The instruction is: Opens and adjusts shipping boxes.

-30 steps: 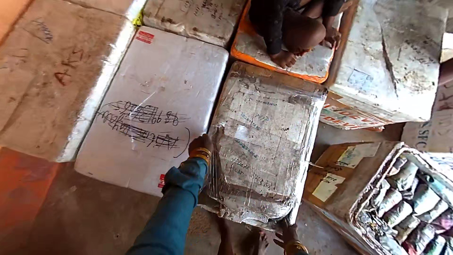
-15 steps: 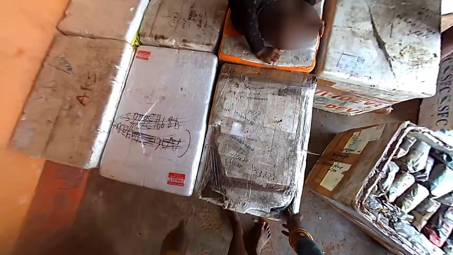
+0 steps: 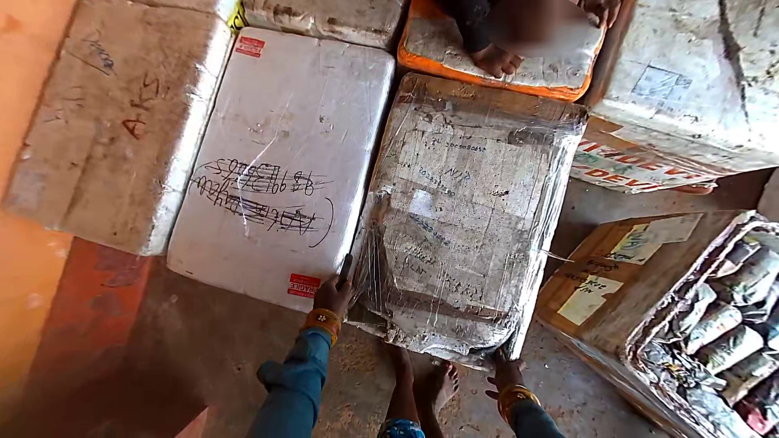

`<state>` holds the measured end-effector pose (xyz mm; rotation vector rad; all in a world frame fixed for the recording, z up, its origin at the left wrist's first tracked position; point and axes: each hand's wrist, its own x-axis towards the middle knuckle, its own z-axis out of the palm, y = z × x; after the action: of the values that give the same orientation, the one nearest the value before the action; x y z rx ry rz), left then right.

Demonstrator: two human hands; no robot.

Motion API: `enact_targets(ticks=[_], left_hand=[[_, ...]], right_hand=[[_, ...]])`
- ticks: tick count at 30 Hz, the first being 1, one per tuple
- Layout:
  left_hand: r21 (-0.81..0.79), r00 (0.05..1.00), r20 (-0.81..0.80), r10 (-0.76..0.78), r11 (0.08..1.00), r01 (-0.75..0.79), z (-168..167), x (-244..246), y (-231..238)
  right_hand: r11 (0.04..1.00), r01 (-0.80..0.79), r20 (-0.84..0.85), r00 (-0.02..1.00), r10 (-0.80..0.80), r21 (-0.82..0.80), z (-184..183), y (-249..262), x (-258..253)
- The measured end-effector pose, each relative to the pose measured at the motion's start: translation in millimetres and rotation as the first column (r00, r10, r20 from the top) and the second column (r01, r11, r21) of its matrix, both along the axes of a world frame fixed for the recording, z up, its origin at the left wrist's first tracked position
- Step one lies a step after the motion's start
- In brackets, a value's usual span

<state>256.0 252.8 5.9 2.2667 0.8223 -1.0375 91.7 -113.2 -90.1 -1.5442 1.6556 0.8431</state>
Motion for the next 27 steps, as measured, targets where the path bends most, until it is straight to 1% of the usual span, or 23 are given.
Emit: enact_targets(ticks=[3,5,7,9,11,14,17,18,20,23,24,25,26,27], left_hand=[[0.02,0.994,-0.106,-0.038,0.999,0.04,9.6,-13.8,-3.1],[0.0,0.986,-0.164,-0.033,0.999,0.033,9.1,-24.3,-4.7],[-0.063,0.984,-0.177,0.029,0.997,-0.041,4.4,-27.0,-1.4],[-0.164,0.978,-0.19,0.09,0.979,-0.122,-3.0,-25.8,6.2],[-0.24,0.972,-0.204,0.115,0.957,-0.164,-6.6,-25.8,10.6],[-0.284,0.969,-0.185,0.161,0.936,-0.21,-9.6,-29.1,13.1],[-0.353,0.941,-0.081,0.329,0.873,-0.336,-22.7,-55.7,17.7],[-0.36,0.936,-0.052,0.348,0.868,-0.343,-26.2,-63.9,20.6],[-0.317,0.959,0.002,0.282,0.91,-0.267,-23.8,-70.6,26.0],[-0.191,0.981,0.064,0.182,0.967,-0.167,-3.7,-58.2,29.9],[-0.134,0.993,0.025,0.117,0.985,-0.113,3.5,-53.7,30.8],[-0.077,0.997,-0.075,0.011,0.997,-0.017,10.0,-49.4,30.9],[-0.048,0.977,-0.192,-0.09,0.995,0.082,15.0,-46.0,29.5],[-0.04,0.947,-0.28,-0.156,0.988,0.15,17.2,-44.8,27.0]], right_hand=[[1.0,0.014,0.003,1.0,-0.014,0.004,-0.6,-0.3,0.7],[0.999,0.031,0.012,0.999,-0.031,0.005,3.4,0.9,2.5],[1.0,0.031,0.018,0.999,-0.031,-0.007,3.6,2.9,4.6],[0.999,0.032,0.015,0.999,-0.032,-0.004,4.2,3.6,5.2],[1.0,0.02,-0.007,1.0,-0.02,0.0,8.8,3.5,6.0],[0.999,0.011,-0.037,0.999,-0.01,0.03,15.8,3.6,12.0],[0.999,0.0,-0.061,0.998,0.002,0.042,18.8,2.4,13.2],[0.999,-0.007,-0.066,0.998,0.01,0.042,20.3,2.6,13.3],[0.999,-0.016,-0.072,0.997,0.018,0.035,22.3,2.6,9.8],[0.999,-0.008,-0.052,0.999,0.01,0.031,23.1,4.6,12.8],[1.0,-0.01,-0.049,0.999,0.012,0.024,22.6,4.7,12.9],[1.0,-0.007,-0.051,0.999,0.008,0.017,21.9,4.6,10.8],[1.0,-0.006,-0.054,0.999,0.007,0.012,21.2,4.6,9.5],[1.0,-0.013,-0.057,0.998,0.014,0.01,20.2,4.3,9.9]])
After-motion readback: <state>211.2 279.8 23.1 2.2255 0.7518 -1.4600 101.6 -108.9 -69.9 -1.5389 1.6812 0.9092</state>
